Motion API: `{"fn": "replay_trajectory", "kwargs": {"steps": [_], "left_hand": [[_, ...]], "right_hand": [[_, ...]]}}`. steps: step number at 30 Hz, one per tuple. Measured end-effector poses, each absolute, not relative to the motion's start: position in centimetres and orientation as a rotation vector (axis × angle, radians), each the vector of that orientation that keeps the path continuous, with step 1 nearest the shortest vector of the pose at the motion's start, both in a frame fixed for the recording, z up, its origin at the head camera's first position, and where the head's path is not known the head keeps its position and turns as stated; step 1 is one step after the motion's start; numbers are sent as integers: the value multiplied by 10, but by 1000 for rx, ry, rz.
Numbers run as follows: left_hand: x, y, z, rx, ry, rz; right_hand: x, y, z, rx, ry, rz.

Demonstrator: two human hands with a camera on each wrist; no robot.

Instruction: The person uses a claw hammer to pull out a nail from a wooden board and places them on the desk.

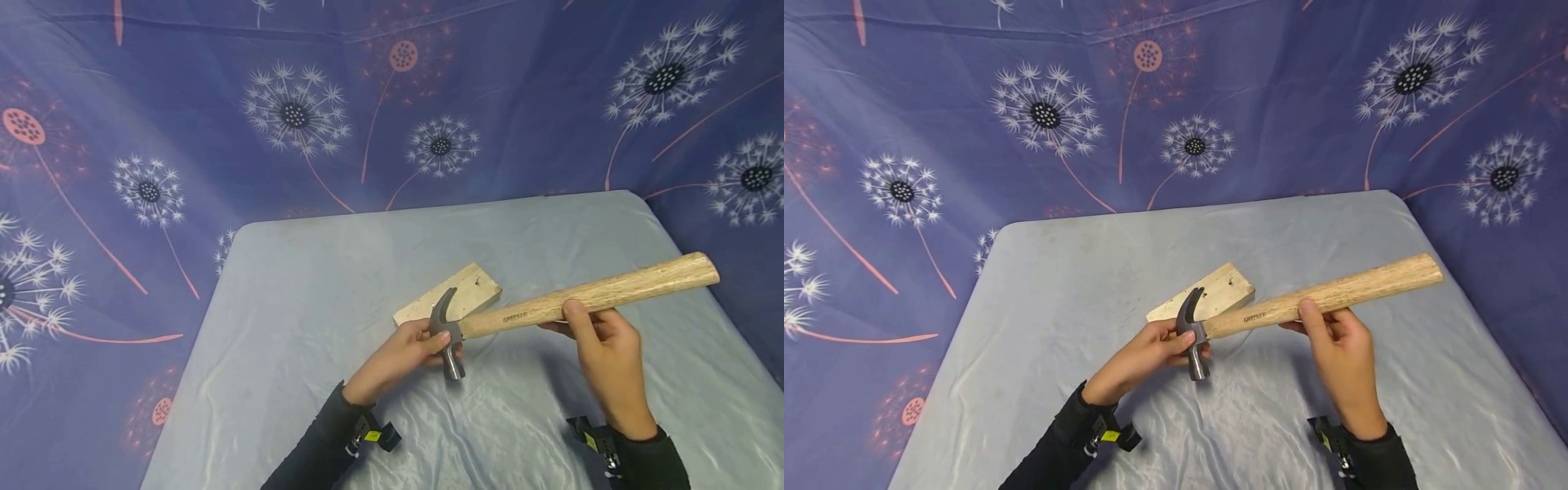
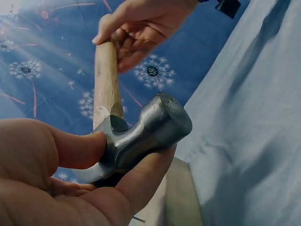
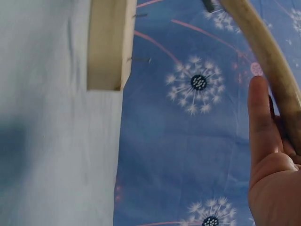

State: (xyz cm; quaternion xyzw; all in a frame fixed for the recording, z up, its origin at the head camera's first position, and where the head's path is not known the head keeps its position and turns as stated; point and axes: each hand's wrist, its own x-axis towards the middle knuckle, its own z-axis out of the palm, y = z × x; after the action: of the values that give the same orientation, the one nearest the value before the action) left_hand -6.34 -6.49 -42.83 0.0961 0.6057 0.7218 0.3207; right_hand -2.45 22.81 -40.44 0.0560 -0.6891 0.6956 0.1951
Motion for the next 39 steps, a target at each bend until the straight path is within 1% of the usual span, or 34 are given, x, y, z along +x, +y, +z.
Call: {"fn": "replay_trajectory", "kwargs": {"steps": [3, 6, 12, 14, 19, 23, 27, 32, 36, 39], "left_hand": [[-62, -62, -433, 225, 1610, 1878], [-61, -60, -436, 221, 1635, 1870], [-59, -54, -446, 203, 1626, 1865], [-58, -52, -447, 196, 1614, 1849], [-56, -48, -447, 218, 1617, 1803], [-57, -49, -448, 289, 1741, 1722], [-60, -60, -446, 374, 1830, 1648], [-73, -81, -434, 444, 1883, 1638], [-84, -94, -427, 476, 2189, 1570], [-90, -97, -430, 478, 2468, 1383]], "right_hand": [[-23, 222, -402, 128, -1928, 1969], [-23, 218, -402, 161, -1908, 1971], [-26, 210, -401, 386, -1748, 1954], [-27, 207, -399, 415, -1729, 1914], [-31, 204, -393, 420, -1743, 1831], [-31, 202, -390, 392, -1812, 1770], [-31, 201, -387, 326, -1987, 1536], [-35, 205, -383, 271, -2163, 1313], [-45, 207, -378, 262, -2231, 1218], [-57, 209, -374, 250, -2264, 1146]]}}
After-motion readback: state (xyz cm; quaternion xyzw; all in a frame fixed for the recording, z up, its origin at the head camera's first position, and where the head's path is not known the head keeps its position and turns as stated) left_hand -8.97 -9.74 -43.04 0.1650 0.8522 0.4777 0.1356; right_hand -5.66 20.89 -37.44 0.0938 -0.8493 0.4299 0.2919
